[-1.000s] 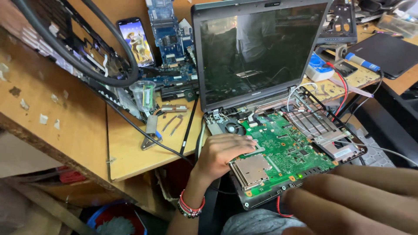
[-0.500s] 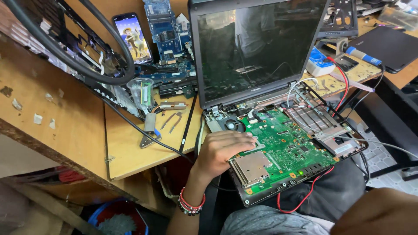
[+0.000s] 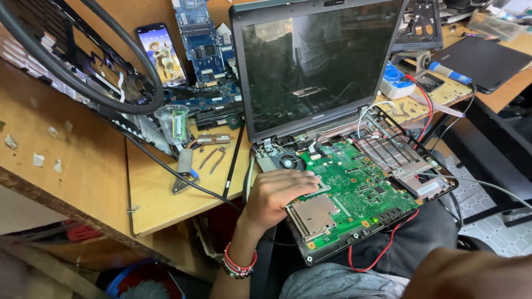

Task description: Disassembling a laptop to remove and inspect the motherboard and internal components

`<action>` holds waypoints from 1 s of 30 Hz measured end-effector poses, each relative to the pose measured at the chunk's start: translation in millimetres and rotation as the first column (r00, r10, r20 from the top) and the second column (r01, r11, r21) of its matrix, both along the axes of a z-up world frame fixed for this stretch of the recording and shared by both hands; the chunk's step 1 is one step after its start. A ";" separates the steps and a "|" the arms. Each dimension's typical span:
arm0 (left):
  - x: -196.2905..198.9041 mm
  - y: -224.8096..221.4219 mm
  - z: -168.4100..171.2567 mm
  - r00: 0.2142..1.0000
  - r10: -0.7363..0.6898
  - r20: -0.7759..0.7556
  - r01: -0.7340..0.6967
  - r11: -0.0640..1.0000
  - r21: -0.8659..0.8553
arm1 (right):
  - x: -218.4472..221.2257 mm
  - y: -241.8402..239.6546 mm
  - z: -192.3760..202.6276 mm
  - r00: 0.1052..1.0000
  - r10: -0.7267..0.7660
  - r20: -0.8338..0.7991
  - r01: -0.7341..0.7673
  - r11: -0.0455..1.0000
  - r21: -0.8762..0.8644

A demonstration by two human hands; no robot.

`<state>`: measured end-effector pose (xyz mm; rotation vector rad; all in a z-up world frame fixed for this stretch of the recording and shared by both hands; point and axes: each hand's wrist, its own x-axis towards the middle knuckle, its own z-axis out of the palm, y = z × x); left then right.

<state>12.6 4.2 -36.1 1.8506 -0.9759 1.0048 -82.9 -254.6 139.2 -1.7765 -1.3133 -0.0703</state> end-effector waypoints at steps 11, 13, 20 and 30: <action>-15.1 3.9 30.6 0.998 0.016 0.057 -0.023 0.990 0.141 | 39.8 26.2 37.7 0.522 0.629 -0.576 -0.814 0.569 -0.117; -11.9 1.7 29.8 0.997 0.004 0.075 -0.013 0.993 0.119 | 46.3 -8.3 8.7 0.578 0.549 -0.604 -0.785 0.575 -0.229; -8.8 4.5 22.7 0.995 -0.010 0.097 0.000 0.994 0.107 | 109.2 -91.2 -70.9 0.835 0.207 -0.509 -0.549 0.250 -0.798; -10.7 3.8 25.5 0.994 0.003 0.111 -0.015 0.994 0.106 | 248.1 -167.9 -86.2 0.653 -0.704 -0.280 0.454 0.659 -0.599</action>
